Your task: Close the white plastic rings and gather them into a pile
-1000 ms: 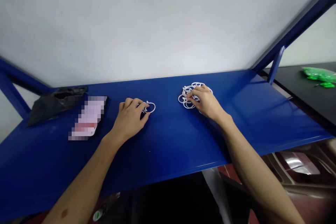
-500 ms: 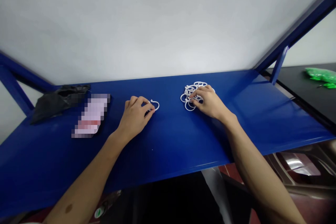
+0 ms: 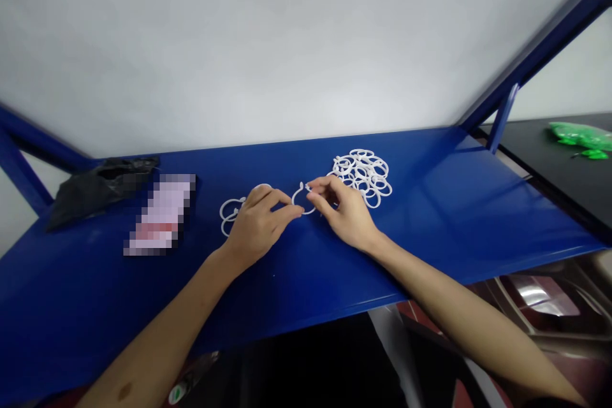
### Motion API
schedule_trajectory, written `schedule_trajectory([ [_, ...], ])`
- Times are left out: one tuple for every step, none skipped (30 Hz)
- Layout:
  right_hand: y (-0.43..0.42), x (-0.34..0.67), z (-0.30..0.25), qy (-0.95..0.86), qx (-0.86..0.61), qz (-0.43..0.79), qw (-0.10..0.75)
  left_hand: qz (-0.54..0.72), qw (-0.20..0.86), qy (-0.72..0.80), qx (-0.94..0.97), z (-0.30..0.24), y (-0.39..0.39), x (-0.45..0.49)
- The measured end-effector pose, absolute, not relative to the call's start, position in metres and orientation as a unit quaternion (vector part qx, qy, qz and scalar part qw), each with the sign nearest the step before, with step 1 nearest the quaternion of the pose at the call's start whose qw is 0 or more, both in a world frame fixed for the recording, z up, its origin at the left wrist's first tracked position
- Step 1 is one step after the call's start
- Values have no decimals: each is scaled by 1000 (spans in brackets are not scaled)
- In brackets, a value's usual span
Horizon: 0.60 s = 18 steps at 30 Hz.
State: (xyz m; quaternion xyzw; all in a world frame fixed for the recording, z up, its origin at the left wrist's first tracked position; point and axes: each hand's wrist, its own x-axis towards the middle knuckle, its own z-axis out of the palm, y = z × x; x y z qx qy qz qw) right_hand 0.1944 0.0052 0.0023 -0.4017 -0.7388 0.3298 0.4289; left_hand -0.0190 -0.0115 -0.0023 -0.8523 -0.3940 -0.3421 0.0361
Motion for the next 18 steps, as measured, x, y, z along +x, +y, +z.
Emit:
schedule_trajectory([
  [3,190,1,-719,-401,351,446,-343,26,-388,-855,-3,-12,-18],
  [1,187,1,-702,-401,366,460,-348,15,-386,-854,-3,-13,-16],
  [0,185,0,-689,-400,378,472,-359,3,-391,-847,-3,-14,-14],
  [-1,184,-1,-681,-399,386,478,-376,-10,-406,-833,-3,-16,-12],
  [-1,183,-1,-678,-397,390,480,-396,-24,-427,-813,-2,-16,-11],
  [-2,183,-1,-681,-393,393,477,-413,-43,-450,-791,-1,-17,-9],
  [-2,183,-2,-688,-387,394,471,-423,-65,-473,-770,-1,-17,-8],
  [-3,183,-2,-697,-379,394,464,-426,-91,-493,-753,-1,-17,-8],
  [-4,183,-3,-705,-371,393,459,-422,-119,-507,-742,-1,-17,-8],
  [-4,182,-3,-710,-365,390,458,-417,-146,-516,-734,-1,-17,-8],
  [-5,181,-3,-712,-361,387,462,-414,-170,-522,-726,-1,-16,-9],
  [-5,180,-4,-712,-360,381,468,-418,-187,-527,-716,-2,-16,-9],
  [-5,179,-4,-709,-362,375,474,-425,-200,-528,-707,-2,-16,-10],
  [-5,178,-4,-705,-366,371,480,-433,-210,-528,-700,-2,-16,-10],
  [-5,177,-4,-701,-370,371,484,-439,-218,-526,-695,-2,-16,-10],
  [-5,177,-4,-699,-374,372,483,-443,-224,-523,-692,-2,-17,-10],
  [-6,177,-4,-699,-376,373,480,-445,-229,-520,-692,-2,-17,-9],
  [-6,178,-4,-704,-376,370,475,-444,-233,-516,-694,-2,-18,-8],
])
